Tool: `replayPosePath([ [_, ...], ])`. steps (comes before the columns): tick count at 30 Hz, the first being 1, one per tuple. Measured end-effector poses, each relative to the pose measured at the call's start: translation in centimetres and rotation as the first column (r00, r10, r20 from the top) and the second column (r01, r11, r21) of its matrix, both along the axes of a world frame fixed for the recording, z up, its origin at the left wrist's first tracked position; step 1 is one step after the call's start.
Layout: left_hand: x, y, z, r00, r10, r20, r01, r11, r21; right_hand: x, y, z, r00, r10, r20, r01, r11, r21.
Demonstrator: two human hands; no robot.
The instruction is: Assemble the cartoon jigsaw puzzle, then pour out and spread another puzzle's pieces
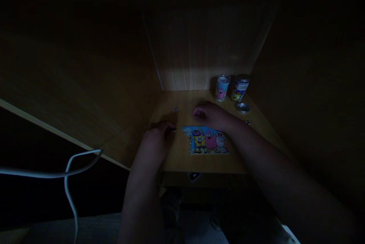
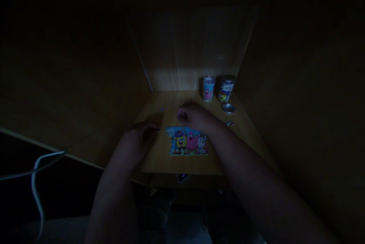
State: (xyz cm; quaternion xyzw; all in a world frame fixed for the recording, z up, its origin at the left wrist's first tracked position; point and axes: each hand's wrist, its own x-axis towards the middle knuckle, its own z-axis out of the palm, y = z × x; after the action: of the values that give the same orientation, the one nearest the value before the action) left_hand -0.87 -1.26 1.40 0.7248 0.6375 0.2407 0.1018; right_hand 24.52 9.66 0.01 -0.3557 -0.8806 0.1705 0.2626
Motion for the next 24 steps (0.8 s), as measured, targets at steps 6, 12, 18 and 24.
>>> replayPosePath([
  [6, -0.1, 0.7, -1.1, 0.999, -0.022, -0.047, 0.027, 0.995, 0.096, 0.2, 0.2, -0.1, 0.999, 0.043, -0.033, -0.04, 0.994, 0.099],
  [12, 1.0, 1.4, -2.3, 0.974, 0.016, -0.228, 0.001, 0.997, 0.076, 0.4, 0.7, -0.2, 0.996, -0.034, -0.081, 0.046, 0.987, 0.153],
  [18, 1.4, 2.1, -2.4, 0.968, -0.055, -0.244, 0.043, 0.998, -0.054, 0.4, 1.1, -0.5, 0.995, -0.059, -0.079, 0.071, 0.985, 0.154],
  [24, 1.5, 3.5, -1.2, 0.94, -0.161, -0.301, 0.098, 0.972, -0.212, 0.4, 1.4, -0.7, 0.994, -0.077, -0.077, 0.087, 0.986, 0.144],
])
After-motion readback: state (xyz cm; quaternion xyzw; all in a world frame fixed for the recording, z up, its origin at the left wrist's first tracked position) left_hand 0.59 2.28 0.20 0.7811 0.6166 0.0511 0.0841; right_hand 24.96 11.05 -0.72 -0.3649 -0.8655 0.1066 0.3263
